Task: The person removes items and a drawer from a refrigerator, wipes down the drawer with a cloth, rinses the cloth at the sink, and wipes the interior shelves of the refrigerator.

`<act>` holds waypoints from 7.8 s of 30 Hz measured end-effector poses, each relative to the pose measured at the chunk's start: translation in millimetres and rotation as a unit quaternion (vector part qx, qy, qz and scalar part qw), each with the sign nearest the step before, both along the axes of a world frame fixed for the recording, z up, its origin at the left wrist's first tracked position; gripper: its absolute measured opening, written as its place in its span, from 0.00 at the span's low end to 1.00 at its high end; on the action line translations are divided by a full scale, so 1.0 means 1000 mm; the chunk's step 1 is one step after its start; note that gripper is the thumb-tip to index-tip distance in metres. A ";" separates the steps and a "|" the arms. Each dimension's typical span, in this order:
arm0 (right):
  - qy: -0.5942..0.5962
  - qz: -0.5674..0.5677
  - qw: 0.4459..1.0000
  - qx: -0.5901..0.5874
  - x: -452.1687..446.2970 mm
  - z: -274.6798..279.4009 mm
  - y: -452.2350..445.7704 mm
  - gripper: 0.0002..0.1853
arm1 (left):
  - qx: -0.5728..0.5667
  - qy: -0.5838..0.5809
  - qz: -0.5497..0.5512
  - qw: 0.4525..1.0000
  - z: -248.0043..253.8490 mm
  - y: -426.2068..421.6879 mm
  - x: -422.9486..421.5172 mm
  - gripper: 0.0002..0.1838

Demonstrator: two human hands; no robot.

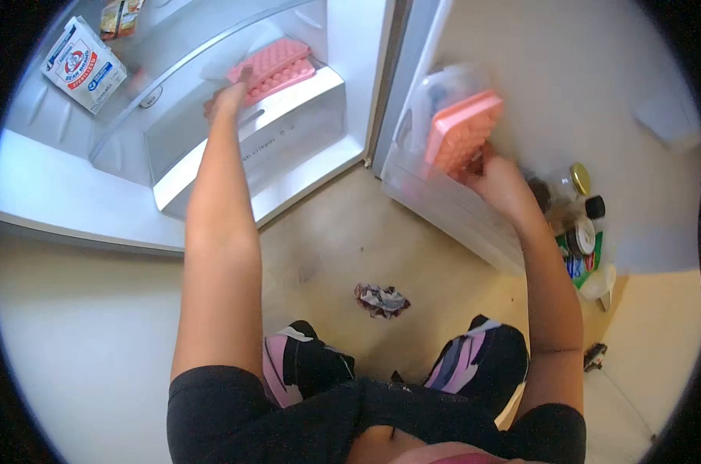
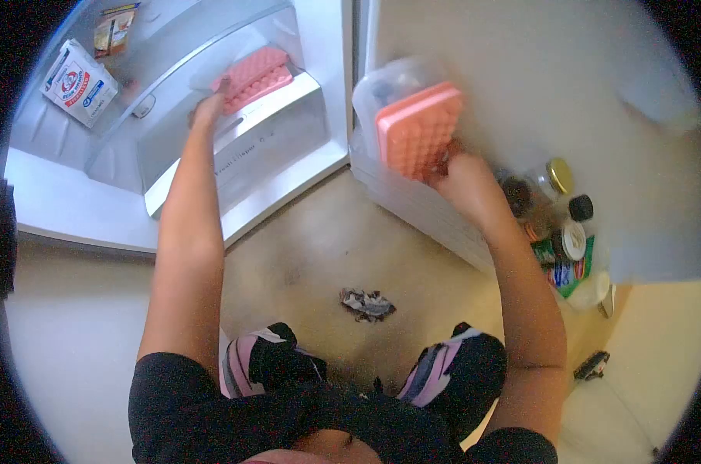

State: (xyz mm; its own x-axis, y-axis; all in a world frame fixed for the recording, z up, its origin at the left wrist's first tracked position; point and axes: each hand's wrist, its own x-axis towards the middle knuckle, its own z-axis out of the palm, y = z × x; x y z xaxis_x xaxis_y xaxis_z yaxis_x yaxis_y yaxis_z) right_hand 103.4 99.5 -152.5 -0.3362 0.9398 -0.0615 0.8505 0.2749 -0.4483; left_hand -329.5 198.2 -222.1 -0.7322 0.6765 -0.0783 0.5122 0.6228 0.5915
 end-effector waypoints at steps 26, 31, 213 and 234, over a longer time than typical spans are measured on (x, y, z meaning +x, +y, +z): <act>-0.061 -0.038 0.997 -0.002 0.000 0.001 -0.001 0.24 | 0.350 -0.450 -0.086 0.817 0.022 -0.006 0.020 0.16; 0.032 -0.075 0.997 0.004 0.000 0.003 -0.006 0.27 | 0.446 -0.363 -0.211 0.791 0.105 -0.143 0.073 0.23; 0.366 -0.029 0.864 0.344 0.075 0.048 -0.058 0.16 | 0.296 0.379 -0.453 0.751 0.116 -0.109 0.259 0.27; 0.184 -0.029 0.916 0.355 0.043 0.000 -0.071 0.35 | 0.270 0.453 -0.498 0.689 0.102 -0.125 0.283 0.27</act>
